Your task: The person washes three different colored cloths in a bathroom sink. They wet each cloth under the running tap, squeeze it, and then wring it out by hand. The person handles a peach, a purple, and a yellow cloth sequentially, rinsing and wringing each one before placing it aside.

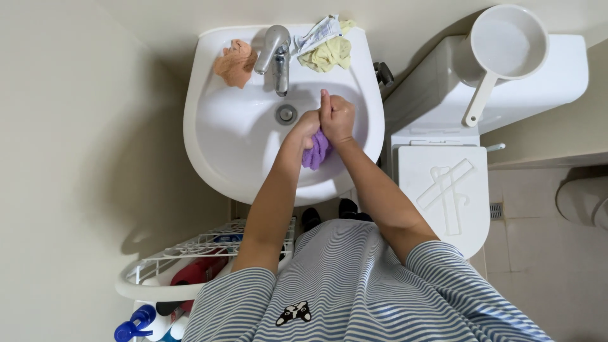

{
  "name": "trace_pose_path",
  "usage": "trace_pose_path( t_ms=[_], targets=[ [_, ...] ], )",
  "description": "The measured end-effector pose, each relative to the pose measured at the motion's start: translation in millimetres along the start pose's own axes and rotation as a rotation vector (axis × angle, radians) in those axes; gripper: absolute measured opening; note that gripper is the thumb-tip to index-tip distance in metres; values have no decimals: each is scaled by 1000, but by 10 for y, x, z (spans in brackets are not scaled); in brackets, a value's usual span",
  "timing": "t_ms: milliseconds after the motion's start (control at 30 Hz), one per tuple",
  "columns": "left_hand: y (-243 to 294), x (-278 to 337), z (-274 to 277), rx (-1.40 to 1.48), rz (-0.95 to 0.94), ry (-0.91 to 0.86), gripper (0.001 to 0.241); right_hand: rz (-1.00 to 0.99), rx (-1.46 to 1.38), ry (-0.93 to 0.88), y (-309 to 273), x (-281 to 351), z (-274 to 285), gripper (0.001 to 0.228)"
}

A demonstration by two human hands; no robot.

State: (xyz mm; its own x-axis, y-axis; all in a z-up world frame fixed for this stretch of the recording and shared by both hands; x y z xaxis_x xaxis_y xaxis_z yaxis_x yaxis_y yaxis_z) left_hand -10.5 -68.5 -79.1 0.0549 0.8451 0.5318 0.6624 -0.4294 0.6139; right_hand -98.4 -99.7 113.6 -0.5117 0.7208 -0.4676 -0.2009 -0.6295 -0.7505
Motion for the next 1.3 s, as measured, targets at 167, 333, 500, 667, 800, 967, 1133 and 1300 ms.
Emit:
trace_pose_path(
  t_ms=[167,333,500,667,800,967,1133,1300],
  targets=[
    [376,336,-166,-34,38,-64,51,-43,119,-46,733,114,62,25],
    [579,229,70,-328,-60,100,60,-208,-124,-445,962,474,-163,49],
    [545,173,-65,114,-302,-228,50,-457,-192,-686,1361,717,-351,34],
    [201,77,245,387,-295,-107,49,-504,-455,-475,1204,427,-48,28],
    [-429,-357,746,320,-224,298,40,-392,-606,-143,915,351,-68,22],
    [-266,-243,212,342,-160,177,30,-143,-161,-35,222,193,44,31],
    [-86,36,-158,140,-17,-117,30,-220,144,-11,364,85,193,49],
    [56,-270,303,91,-126,131,31,-193,72,-28,216,238,46,54]
  ],
)
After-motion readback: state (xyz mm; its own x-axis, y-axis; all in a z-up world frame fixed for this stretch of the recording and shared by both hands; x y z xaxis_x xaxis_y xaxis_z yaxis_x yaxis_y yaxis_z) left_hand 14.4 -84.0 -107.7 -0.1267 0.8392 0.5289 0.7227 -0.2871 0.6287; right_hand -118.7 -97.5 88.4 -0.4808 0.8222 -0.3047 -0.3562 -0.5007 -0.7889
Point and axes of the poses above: each hand's wrist, its own x-axis away from the middle knuckle, its own z-axis out of the back of the hand, y = z × x, the point moved 8 cm from there along -x, towards the middle knuckle, and after that the axes turned 12 degrees about -y, right-handed, at the moved point
